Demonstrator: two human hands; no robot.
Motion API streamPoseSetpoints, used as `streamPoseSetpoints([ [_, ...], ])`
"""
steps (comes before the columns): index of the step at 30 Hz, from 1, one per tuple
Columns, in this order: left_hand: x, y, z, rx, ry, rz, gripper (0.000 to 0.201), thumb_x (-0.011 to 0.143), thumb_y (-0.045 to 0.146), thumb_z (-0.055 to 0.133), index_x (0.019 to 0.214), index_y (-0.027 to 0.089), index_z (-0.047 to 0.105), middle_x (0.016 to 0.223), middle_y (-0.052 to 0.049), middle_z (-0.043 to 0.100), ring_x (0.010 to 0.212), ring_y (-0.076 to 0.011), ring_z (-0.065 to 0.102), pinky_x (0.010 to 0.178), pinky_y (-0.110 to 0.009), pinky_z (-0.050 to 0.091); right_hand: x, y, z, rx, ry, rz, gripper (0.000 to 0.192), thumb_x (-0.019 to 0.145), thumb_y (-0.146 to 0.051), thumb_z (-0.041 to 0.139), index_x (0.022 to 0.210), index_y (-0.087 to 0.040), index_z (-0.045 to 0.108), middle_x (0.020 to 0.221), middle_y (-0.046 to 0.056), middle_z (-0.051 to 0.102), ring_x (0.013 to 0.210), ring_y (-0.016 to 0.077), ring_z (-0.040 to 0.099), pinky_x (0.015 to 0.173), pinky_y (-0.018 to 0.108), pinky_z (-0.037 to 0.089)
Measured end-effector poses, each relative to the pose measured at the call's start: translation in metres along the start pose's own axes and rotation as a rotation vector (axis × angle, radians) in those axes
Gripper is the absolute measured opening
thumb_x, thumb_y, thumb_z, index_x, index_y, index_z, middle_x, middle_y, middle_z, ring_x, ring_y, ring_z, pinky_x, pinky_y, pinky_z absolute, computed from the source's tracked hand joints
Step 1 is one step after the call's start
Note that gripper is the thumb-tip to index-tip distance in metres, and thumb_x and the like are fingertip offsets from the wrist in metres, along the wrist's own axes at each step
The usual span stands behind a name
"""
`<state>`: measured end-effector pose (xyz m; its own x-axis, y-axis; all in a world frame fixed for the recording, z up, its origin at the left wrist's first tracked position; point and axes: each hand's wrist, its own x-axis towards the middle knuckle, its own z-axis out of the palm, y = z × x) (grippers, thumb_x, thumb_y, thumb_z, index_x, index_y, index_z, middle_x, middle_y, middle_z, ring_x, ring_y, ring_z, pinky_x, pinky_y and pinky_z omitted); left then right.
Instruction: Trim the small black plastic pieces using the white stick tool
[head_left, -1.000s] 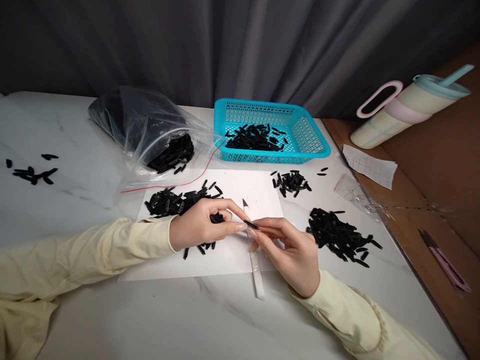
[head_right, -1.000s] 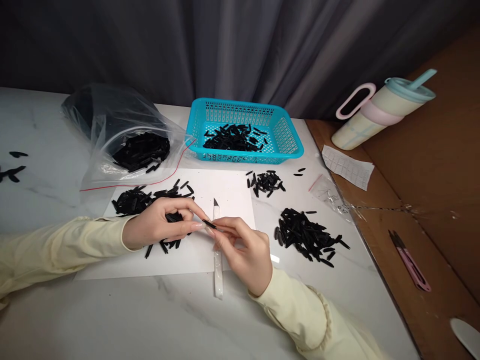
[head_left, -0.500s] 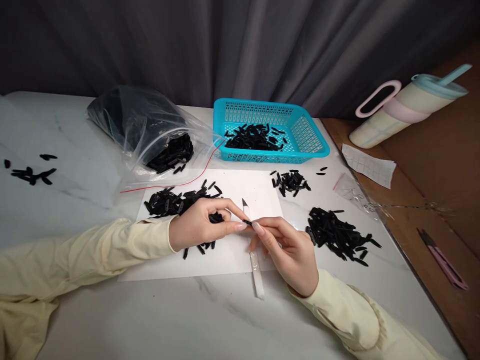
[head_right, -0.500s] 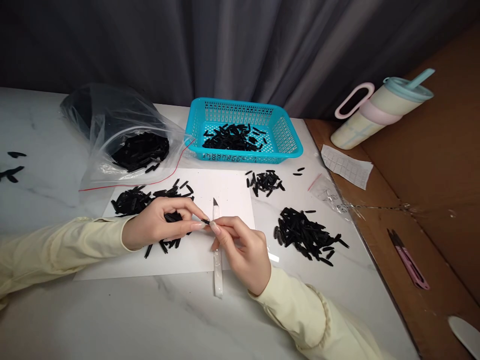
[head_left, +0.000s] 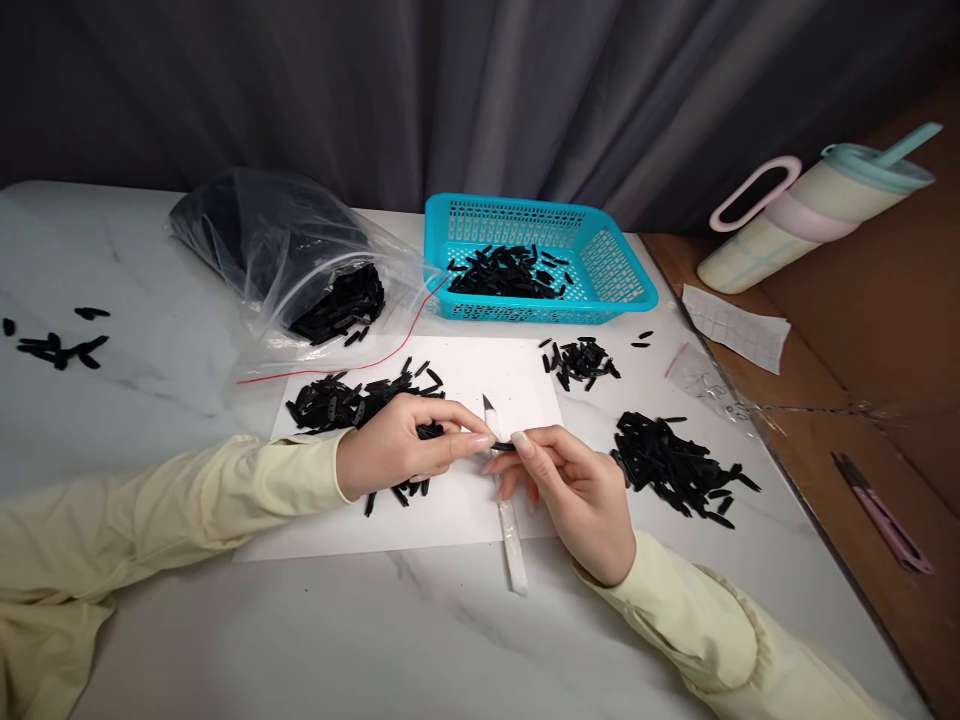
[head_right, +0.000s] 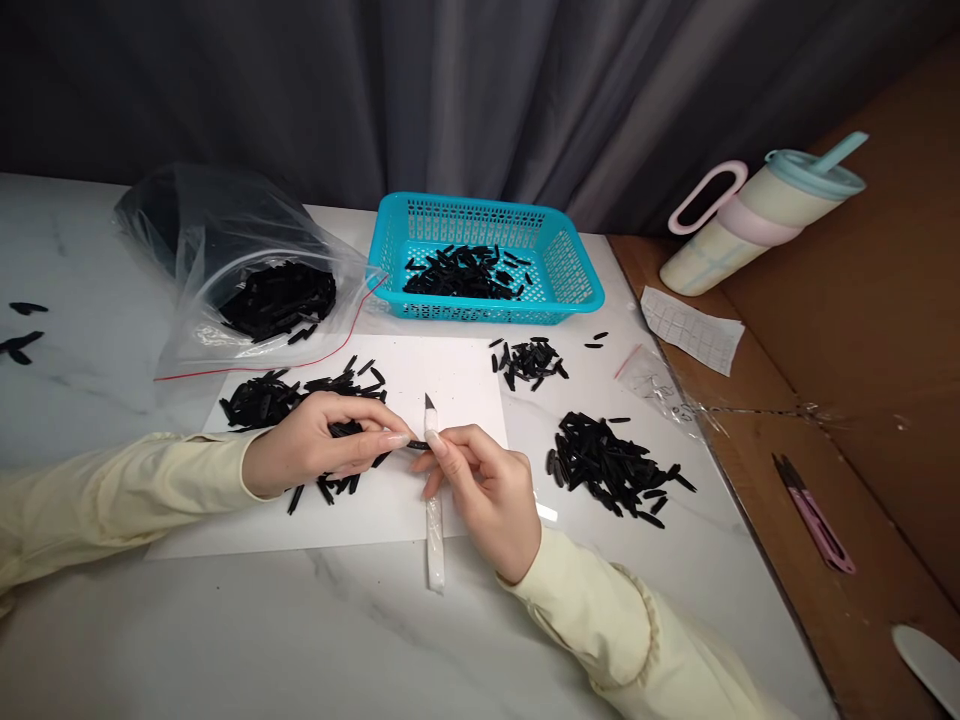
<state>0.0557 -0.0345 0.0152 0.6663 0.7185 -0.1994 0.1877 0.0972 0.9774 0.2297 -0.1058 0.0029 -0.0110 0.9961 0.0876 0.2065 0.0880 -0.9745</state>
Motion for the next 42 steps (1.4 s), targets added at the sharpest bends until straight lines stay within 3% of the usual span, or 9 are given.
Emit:
streamPoseSetpoints([
  [16, 0.001, -0.001, 0.001, -0.031, -0.063, -0.040, 0.028, 0.081, 0.036, 0.054, 0.078, 0.009, 0.060, 0.040, 0.008, 0.034, 0.037, -0.0045, 0.029, 0.037, -0.019, 0.025, -0.001, 0.000, 0.001, -0.001, 0.015, -0.009, 0.020, 0.090, -0.030, 0.050, 0.077, -0.018, 0.058, 0.062, 0.001, 0.067, 0.048, 0.0112, 0.060, 0.041, 0.021, 0.045],
  [31, 0.001, 0.007, 0.000, 0.043, -0.059, -0.033, 0.014, 0.077, 0.024, 0.058, 0.076, 0.010, 0.061, 0.043, 0.008, 0.042, 0.039, -0.0044, 0.034, 0.039, -0.018, 0.028, 0.000, 0.000, 0.001, -0.001, -0.002, -0.009, 0.024, 0.091, -0.031, 0.049, 0.073, -0.018, 0.058, 0.063, 0.001, 0.067, 0.048, 0.0102, 0.060, 0.044, 0.020, 0.044],
  [42, -0.001, 0.003, -0.001, -0.033, -0.085, -0.008, 0.017, 0.081, 0.025, 0.053, 0.079, 0.009, 0.059, 0.046, 0.007, 0.041, 0.039, -0.0040, 0.033, 0.038, -0.017, 0.027, 0.000, 0.001, 0.000, 0.046, -0.064, -0.047, 0.013, 0.090, -0.026, 0.049, 0.096, -0.018, 0.057, 0.072, 0.002, 0.065, 0.057, 0.0121, 0.061, 0.052, 0.024, 0.050],
])
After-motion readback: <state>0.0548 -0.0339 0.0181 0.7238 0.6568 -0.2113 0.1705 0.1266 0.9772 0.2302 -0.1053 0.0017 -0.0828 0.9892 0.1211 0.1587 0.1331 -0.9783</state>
